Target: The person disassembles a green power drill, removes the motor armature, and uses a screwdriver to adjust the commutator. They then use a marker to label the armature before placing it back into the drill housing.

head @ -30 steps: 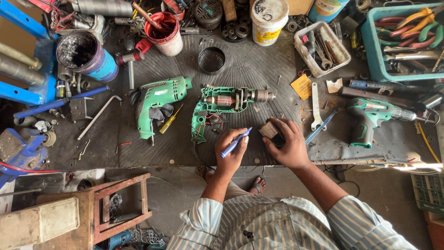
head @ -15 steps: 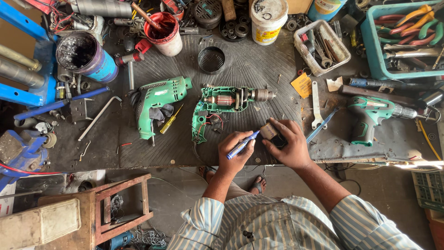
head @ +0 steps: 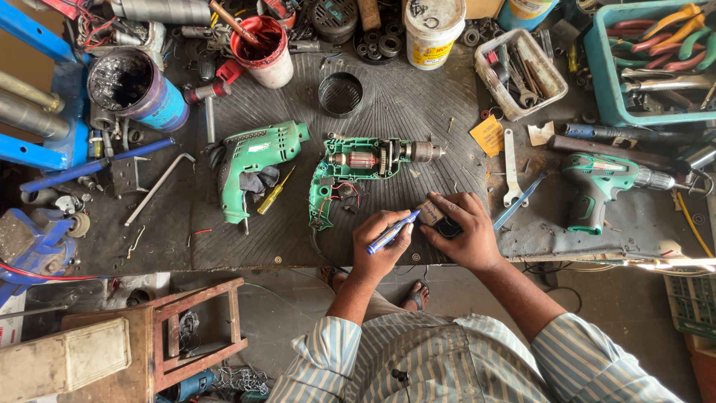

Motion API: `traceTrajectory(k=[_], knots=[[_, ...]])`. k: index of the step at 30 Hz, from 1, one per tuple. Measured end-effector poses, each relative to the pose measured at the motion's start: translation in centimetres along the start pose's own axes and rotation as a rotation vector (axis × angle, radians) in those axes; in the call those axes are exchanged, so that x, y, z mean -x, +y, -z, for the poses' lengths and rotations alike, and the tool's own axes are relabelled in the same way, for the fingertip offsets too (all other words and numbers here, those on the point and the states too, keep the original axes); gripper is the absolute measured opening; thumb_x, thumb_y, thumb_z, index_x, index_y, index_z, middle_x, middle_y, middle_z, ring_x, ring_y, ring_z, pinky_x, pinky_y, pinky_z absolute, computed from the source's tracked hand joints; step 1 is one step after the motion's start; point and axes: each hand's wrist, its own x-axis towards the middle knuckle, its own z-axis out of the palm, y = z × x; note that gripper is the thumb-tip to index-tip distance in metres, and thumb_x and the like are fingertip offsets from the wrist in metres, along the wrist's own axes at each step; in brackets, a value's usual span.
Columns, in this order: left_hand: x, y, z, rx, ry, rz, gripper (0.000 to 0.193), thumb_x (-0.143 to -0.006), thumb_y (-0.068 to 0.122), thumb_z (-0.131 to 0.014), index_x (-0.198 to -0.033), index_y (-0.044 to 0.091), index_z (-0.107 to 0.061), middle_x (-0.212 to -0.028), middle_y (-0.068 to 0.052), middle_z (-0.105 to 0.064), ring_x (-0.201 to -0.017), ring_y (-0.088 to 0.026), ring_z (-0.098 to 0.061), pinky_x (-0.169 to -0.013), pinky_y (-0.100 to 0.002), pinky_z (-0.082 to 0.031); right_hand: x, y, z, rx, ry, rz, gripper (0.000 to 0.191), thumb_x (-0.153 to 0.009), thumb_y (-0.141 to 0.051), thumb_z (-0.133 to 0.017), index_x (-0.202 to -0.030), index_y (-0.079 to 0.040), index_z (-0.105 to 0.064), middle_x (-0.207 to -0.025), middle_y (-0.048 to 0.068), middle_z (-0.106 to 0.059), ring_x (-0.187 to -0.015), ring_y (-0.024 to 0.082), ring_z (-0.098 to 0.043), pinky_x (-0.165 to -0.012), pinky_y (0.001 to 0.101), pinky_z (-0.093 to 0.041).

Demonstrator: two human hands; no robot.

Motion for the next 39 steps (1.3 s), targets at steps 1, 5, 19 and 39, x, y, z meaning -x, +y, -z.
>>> traceTrajectory(k=[1, 5, 19, 39], knots=[[0.07, -0.03, -0.01, -0.002, 0.002, 0.000, 0.023, -0.092, 0.006, -0.078, -0.114, 0.001, -0.071, -0.103, -0.012, -0.076, -0.090, -0.017, -0.077, -0.076, -0.028, -0.063, 0.00, -0.05, 0.01, -0.001, 0.000, -0.001, 0.066, -0.071, -0.021, -0.088, -0.132, -0.005, -0.068, -0.112, 0.012, -0.067, -0.104, 0.031, -0.063, -0.091, 0.0417, -0.052], [0.17, -0.13, 0.00, -0.008, 0.006, 0.004, 0.022, -0.092, 0.006, -0.077, -0.113, 0.001, -0.071, -0.102, -0.012, -0.076, -0.089, -0.017, -0.077, -0.075, -0.027, -0.063, -0.02, -0.18, 0.04, 0.008, -0.001, -0.005, 0.066, -0.071, -0.021, -0.088, -0.132, -0.006, -0.068, -0.112, 0.012, -0.066, -0.104, 0.031, -0.063, -0.091, 0.0417, -0.052], [0.04, 0.06, 0.01, -0.032, 0.012, -0.009, 0.018, -0.092, 0.005, -0.076, -0.108, 0.000, -0.070, -0.100, -0.012, -0.076, -0.088, -0.017, -0.077, -0.075, -0.028, -0.063, 0.01, -0.03, -0.07, 0.005, 0.008, 0.003, 0.066, -0.072, -0.022, -0.089, -0.133, -0.006, -0.068, -0.110, 0.012, -0.066, -0.103, 0.031, -0.062, -0.091, 0.0424, -0.052], [0.05, 0.20, 0.09, -0.016, -0.032, 0.038, 0.018, -0.090, 0.003, -0.077, -0.106, 0.001, -0.072, -0.095, -0.010, -0.075, -0.078, -0.015, -0.075, -0.067, -0.027, -0.061, 0.01, 0.06, -0.22, 0.008, 0.018, -0.003, 0.066, -0.071, -0.022, -0.089, -0.132, -0.007, -0.069, -0.108, 0.011, -0.065, -0.102, 0.031, -0.062, -0.090, 0.0423, -0.051]])
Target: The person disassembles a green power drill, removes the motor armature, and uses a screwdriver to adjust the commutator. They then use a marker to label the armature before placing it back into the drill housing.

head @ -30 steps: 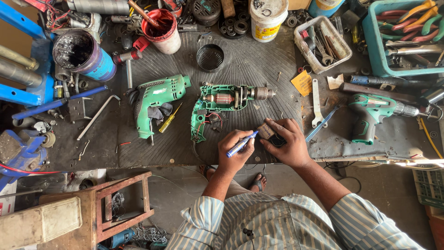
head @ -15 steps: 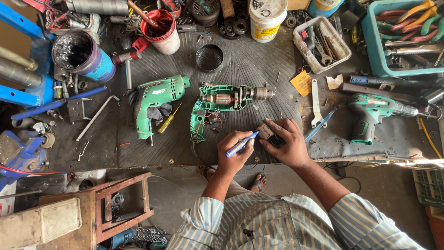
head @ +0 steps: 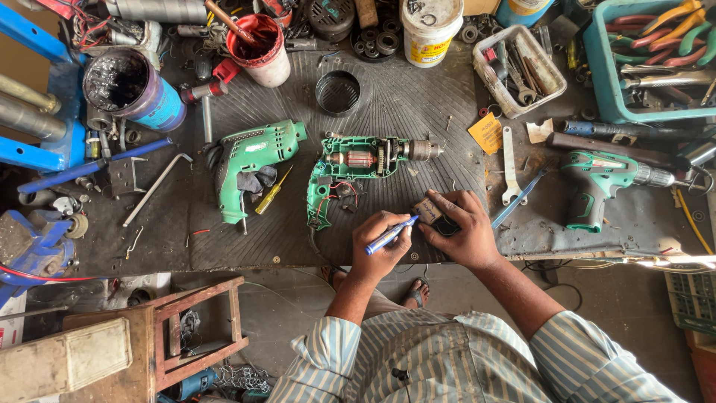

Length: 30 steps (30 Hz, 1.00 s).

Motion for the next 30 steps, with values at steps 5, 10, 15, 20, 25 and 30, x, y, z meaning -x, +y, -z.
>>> traceTrajectory(k=[5, 10, 15, 20, 25, 30], knots=[[0.01, 0.06, 0.04, 0.017, 0.001, -0.072, 0.019, -0.091, 0.003, -0.077, -0.109, 0.001, -0.071, -0.099, -0.011, -0.075, -0.087, -0.017, -0.076, -0.072, -0.028, -0.062, 0.12, 0.02, -0.09, -0.002, 0.000, -0.004, 0.066, -0.071, -0.023, -0.089, -0.132, -0.007, -0.069, -0.108, 0.011, -0.065, -0.101, 0.030, -0.062, -0.090, 0.0419, -0.052], [0.03, 0.21, 0.02, 0.020, 0.002, -0.050, 0.019, -0.090, 0.003, -0.077, -0.108, 0.000, -0.072, -0.096, -0.011, -0.074, -0.083, -0.016, -0.076, -0.069, -0.027, -0.061, 0.06, 0.10, -0.07, 0.001, 0.004, 0.014, 0.066, -0.070, -0.023, -0.089, -0.131, -0.007, -0.069, -0.108, 0.011, -0.065, -0.102, 0.031, -0.062, -0.090, 0.0425, -0.051], [-0.03, 0.25, 0.07, 0.015, -0.006, -0.061, 0.018, -0.090, 0.003, -0.077, -0.107, 0.000, -0.071, -0.094, -0.011, -0.074, -0.082, -0.015, -0.075, -0.069, -0.027, -0.060, 0.06, 0.10, -0.01, 0.000, -0.004, 0.002, 0.066, -0.071, -0.022, -0.089, -0.132, -0.007, -0.069, -0.107, 0.012, -0.065, -0.102, 0.031, -0.062, -0.090, 0.0422, -0.051], [0.09, 0.15, 0.02, 0.008, -0.005, -0.073, 0.019, -0.091, 0.005, -0.077, -0.109, 0.001, -0.071, -0.097, -0.011, -0.075, -0.084, -0.015, -0.075, -0.070, -0.027, -0.061, -0.03, 0.00, 0.00, -0.006, -0.009, -0.002, 0.068, -0.070, -0.021, -0.089, -0.133, -0.007, -0.069, -0.107, 0.012, -0.065, -0.101, 0.030, -0.063, -0.089, 0.0417, -0.052], [0.21, 0.03, 0.03, 0.001, -0.028, -0.024, 0.019, -0.089, 0.005, -0.078, -0.107, 0.001, -0.073, -0.094, -0.010, -0.075, -0.074, -0.013, -0.072, -0.065, -0.026, -0.059, -0.01, -0.22, 0.03, -0.008, -0.009, 0.009, 0.069, -0.069, -0.020, -0.089, -0.133, -0.007, -0.068, -0.109, 0.012, -0.064, -0.103, 0.030, -0.064, -0.089, 0.0410, -0.053], [0.21, 0.03, 0.02, 0.007, -0.041, -0.038, 0.019, -0.090, 0.005, -0.078, -0.107, 0.001, -0.072, -0.095, -0.010, -0.076, -0.077, -0.014, -0.074, -0.066, -0.026, -0.060, 0.01, -0.19, -0.09, -0.001, 0.000, 0.000, 0.069, -0.068, -0.019, -0.089, -0.132, -0.007, -0.069, -0.108, 0.012, -0.064, -0.101, 0.030, -0.064, -0.088, 0.0410, -0.053]])
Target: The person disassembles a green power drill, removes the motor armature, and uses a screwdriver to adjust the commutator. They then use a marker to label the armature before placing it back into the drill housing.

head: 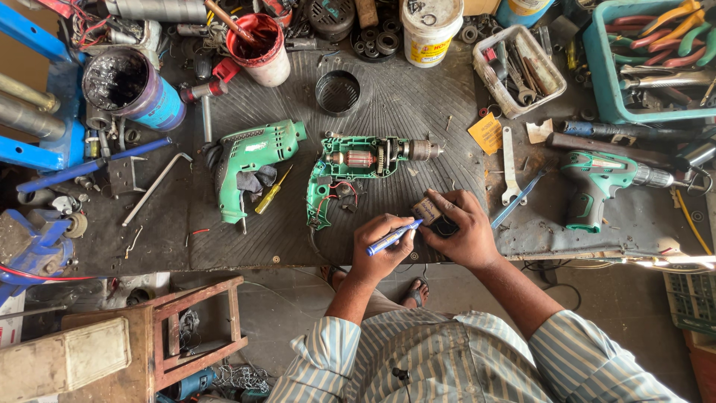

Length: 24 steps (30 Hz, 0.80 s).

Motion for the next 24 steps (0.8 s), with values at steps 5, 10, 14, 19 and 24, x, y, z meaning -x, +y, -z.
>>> traceTrajectory(k=[5, 10, 14, 19, 24], knots=[[-0.07, 0.21, -0.04, 0.003, 0.004, -0.006, 0.018, -0.091, 0.006, -0.078, -0.107, 0.001, -0.071, -0.099, -0.011, -0.077, -0.083, -0.016, -0.077, -0.070, -0.028, -0.062, 0.09, 0.28, -0.09, -0.008, -0.003, -0.007, 0.070, -0.067, -0.018, -0.088, -0.133, -0.007, -0.068, -0.107, 0.012, -0.064, -0.101, 0.030, -0.064, -0.088, 0.0409, -0.053], [-0.20, 0.47, 0.01, 0.000, -0.002, -0.053, 0.018, -0.091, 0.006, -0.078, -0.107, 0.001, -0.071, -0.098, -0.012, -0.076, -0.084, -0.018, -0.077, -0.072, -0.028, -0.061, 0.21, 0.52, -0.16, -0.015, -0.013, -0.021, 0.070, -0.067, -0.018, -0.088, -0.134, -0.008, -0.068, -0.108, 0.012, -0.064, -0.101, 0.030, -0.064, -0.088, 0.0404, -0.053], [-0.21, 0.34, 0.12, 0.013, -0.021, -0.096, 0.017, -0.091, 0.006, -0.078, -0.107, 0.002, -0.071, -0.097, -0.011, -0.076, -0.085, -0.017, -0.076, -0.073, -0.029, -0.061, 0.22, 0.56, -0.19, -0.020, -0.010, -0.016, 0.072, -0.067, -0.018, -0.088, -0.135, -0.007, -0.068, -0.108, 0.012, -0.064, -0.102, 0.029, -0.064, -0.089, 0.0408, -0.054], [-0.18, -0.21, 0.05, -0.001, 0.126, 0.114, 0.017, -0.089, 0.006, -0.078, -0.105, 0.002, -0.074, -0.089, -0.010, -0.077, -0.069, -0.013, -0.072, -0.060, -0.026, -0.058, 0.18, 0.38, -0.20, -0.007, 0.001, -0.048, 0.069, -0.069, -0.018, -0.088, -0.134, -0.008, -0.068, -0.107, 0.012, -0.065, -0.100, 0.029, -0.066, -0.086, 0.0401, -0.054], [-0.16, -0.25, -0.12, -0.047, 0.100, 0.003, 0.019, -0.091, 0.006, -0.078, -0.108, 0.002, -0.072, -0.093, -0.010, -0.076, -0.078, -0.013, -0.074, -0.066, -0.025, -0.060, 0.02, 0.31, -0.18, 0.004, 0.015, -0.047, 0.069, -0.069, -0.018, -0.087, -0.134, -0.006, -0.068, -0.108, 0.012, -0.065, -0.099, 0.029, -0.067, -0.085, 0.0399, -0.055]])
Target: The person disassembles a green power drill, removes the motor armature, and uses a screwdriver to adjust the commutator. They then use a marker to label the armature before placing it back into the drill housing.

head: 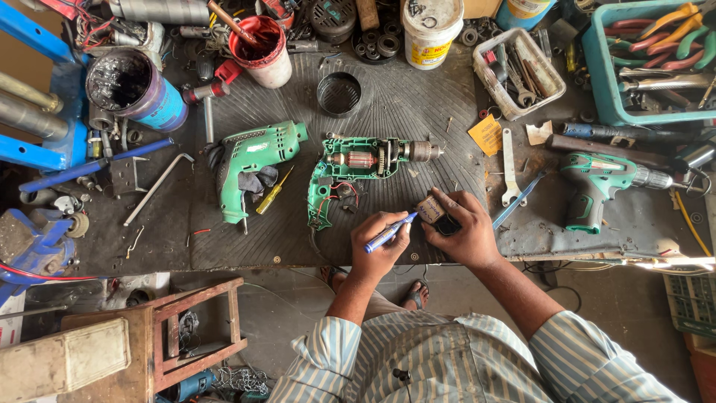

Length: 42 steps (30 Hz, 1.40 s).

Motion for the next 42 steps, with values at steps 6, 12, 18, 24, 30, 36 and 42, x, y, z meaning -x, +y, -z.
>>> traceTrajectory(k=[6, 12, 18, 24, 30, 36, 42], knots=[[-0.23, 0.39, 0.06, 0.006, -0.017, -0.039, 0.021, -0.091, 0.004, -0.077, -0.111, 0.000, -0.071, -0.099, -0.012, -0.076, -0.084, -0.016, -0.076, -0.070, -0.027, -0.061, -0.01, 0.05, -0.04, -0.005, 0.000, -0.004, 0.068, -0.069, -0.017, -0.086, -0.134, -0.005, -0.068, -0.108, 0.012, -0.065, -0.099, 0.029, -0.067, -0.085, 0.0399, -0.055], [-0.14, 0.45, 0.03, 0.040, -0.028, -0.015, 0.020, -0.091, 0.004, -0.077, -0.110, 0.001, -0.072, -0.097, -0.011, -0.076, -0.082, -0.015, -0.075, -0.069, -0.027, -0.060, 0.02, 0.10, -0.09, -0.002, 0.007, 0.001, 0.068, -0.069, -0.017, -0.086, -0.134, -0.006, -0.068, -0.108, 0.012, -0.065, -0.099, 0.029, -0.066, -0.086, 0.0401, -0.055], [-0.07, 0.32, -0.02, 0.029, -0.018, 0.011, 0.020, -0.091, 0.005, -0.077, -0.110, 0.001, -0.072, -0.097, -0.011, -0.076, -0.079, -0.014, -0.074, -0.068, -0.027, -0.059, 0.09, 0.04, -0.03, 0.007, -0.001, -0.015, 0.069, -0.068, -0.018, -0.087, -0.134, -0.007, -0.068, -0.107, 0.012, -0.065, -0.098, 0.029, -0.066, -0.085, 0.0407, -0.054], [-0.01, 0.16, -0.01, 0.040, -0.048, 0.016, 0.020, -0.091, 0.006, -0.078, -0.109, 0.001, -0.072, -0.096, -0.010, -0.076, -0.077, -0.013, -0.073, -0.066, -0.026, -0.059, 0.06, 0.03, -0.05, 0.004, 0.002, -0.009, 0.069, -0.068, -0.018, -0.086, -0.134, -0.006, -0.068, -0.107, 0.012, -0.065, -0.099, 0.029, -0.066, -0.086, 0.0404, -0.054], [0.09, 0.10, 0.01, 0.045, -0.067, 0.041, 0.020, -0.091, 0.006, -0.078, -0.109, 0.001, -0.073, -0.095, -0.009, -0.076, -0.074, -0.011, -0.072, -0.063, -0.025, -0.059, 0.09, 0.05, -0.03, 0.008, -0.016, -0.031, 0.070, -0.068, -0.019, -0.087, -0.134, -0.006, -0.068, -0.107, 0.012, -0.065, -0.099, 0.028, -0.066, -0.086, 0.0400, -0.054], [0.02, 0.33, -0.01, 0.040, -0.067, -0.007, 0.019, -0.092, 0.007, -0.078, -0.109, 0.002, -0.072, -0.096, -0.009, -0.075, -0.080, -0.012, -0.074, -0.066, -0.026, -0.060, 0.07, 0.13, -0.07, 0.010, -0.009, -0.023, 0.071, -0.067, -0.018, -0.086, -0.135, -0.005, -0.067, -0.107, 0.012, -0.065, -0.100, 0.028, -0.066, -0.087, 0.0401, -0.054], [0.12, 0.22, -0.06, 0.026, -0.066, -0.027, 0.021, -0.091, 0.006, -0.078, -0.111, 0.002, -0.072, -0.095, -0.009, -0.075, -0.079, -0.011, -0.073, -0.066, -0.026, -0.059, 0.10, 0.32, -0.14, 0.022, -0.005, -0.017, 0.071, -0.068, -0.018, -0.087, -0.135, -0.006, -0.068, -0.107, 0.012, -0.065, -0.100, 0.029, -0.066, -0.087, 0.0402, -0.054]])
